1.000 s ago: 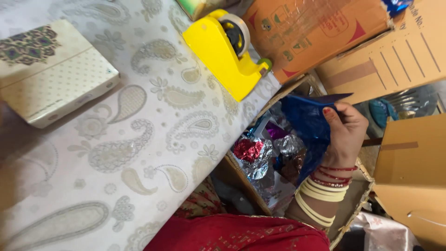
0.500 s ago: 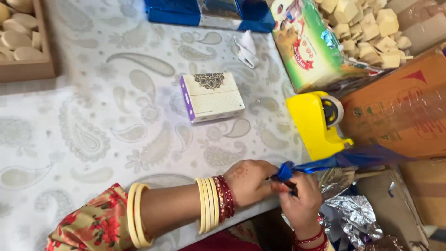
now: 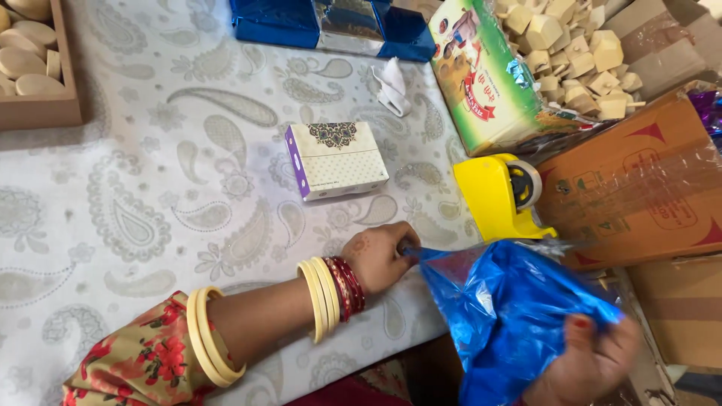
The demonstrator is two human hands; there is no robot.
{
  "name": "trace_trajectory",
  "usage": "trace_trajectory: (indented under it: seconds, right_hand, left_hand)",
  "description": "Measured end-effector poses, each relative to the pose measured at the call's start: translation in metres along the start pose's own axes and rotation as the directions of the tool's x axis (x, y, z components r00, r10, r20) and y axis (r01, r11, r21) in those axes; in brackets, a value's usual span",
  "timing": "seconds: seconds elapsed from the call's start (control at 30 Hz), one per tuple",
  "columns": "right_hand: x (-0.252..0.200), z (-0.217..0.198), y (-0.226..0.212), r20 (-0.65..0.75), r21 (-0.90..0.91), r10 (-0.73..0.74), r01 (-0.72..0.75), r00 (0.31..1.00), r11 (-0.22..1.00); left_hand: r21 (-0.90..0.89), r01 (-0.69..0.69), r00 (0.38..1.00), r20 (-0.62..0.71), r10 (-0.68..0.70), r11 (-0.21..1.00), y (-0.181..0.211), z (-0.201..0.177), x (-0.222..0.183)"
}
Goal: The recorder is seen packing individual items into blue foil wrappers and then placing them into boxes.
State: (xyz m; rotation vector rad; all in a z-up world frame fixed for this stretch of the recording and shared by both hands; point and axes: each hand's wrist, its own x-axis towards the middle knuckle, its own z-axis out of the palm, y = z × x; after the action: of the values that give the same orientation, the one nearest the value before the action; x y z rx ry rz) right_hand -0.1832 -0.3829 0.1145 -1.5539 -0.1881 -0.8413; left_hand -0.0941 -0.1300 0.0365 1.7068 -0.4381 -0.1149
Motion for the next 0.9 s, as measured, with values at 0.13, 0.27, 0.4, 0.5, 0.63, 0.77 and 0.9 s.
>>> trace_trajectory:
  seconds: [0.13, 0.27, 0.4, 0.5, 0.63, 0.77, 0.9]
  right_hand:
    - [0.003, 0.045, -0.023, -0.057, -0.059, -0.429, 0.426, 0.901, 0.903]
    - [-0.015, 0.037, -0.001, 0.603, -0.196, -0.532, 0.756, 0.595, 0.624]
    - [-0.027, 0.033, 0.006, 0.836, -0.138, -0.423, 0.879, 0.351, 0.457]
    - [-0.045, 0.037, 0.020, 0.662, -0.150, -0.610, 0.874, 0.436, 0.463]
    - [-0.050, 0.046, 0.003, 0.663, -0.077, -0.663, 0.912, 0.348, 0.402]
    - [-0.048, 0.068, 0.014, 0.848, -0.251, -0.394, 0.923, 0.356, 0.292]
    - [-0.019, 0.066, 0.024, 0.728, -0.667, -0.090, 0.732, 0.680, 0.139]
  left_hand:
    - [0.283, -0.066, 0.994, -0.061, 0.087, 0.957, 0.042, -0.010, -0.017]
    - [0.543, -0.524, 0.793, 0.031, 0.608, 0.656, 0.059, -0.014, -0.025]
    - [0.621, -0.722, 0.531, 0.217, 0.819, 0.303, 0.045, -0.009, -0.031]
    - [0.616, -0.673, 0.604, 0.136, 0.786, 0.410, 0.042, -0.015, -0.024]
    - [0.527, -0.615, 0.664, -0.054, 0.746, 0.586, 0.063, -0.043, -0.011]
    - [0.343, -0.408, 0.815, -0.281, 0.507, 0.846, 0.062, -0.054, -0.001]
    - [0.225, -0.326, 0.826, -0.405, 0.392, 0.918, 0.061, -0.065, 0.006]
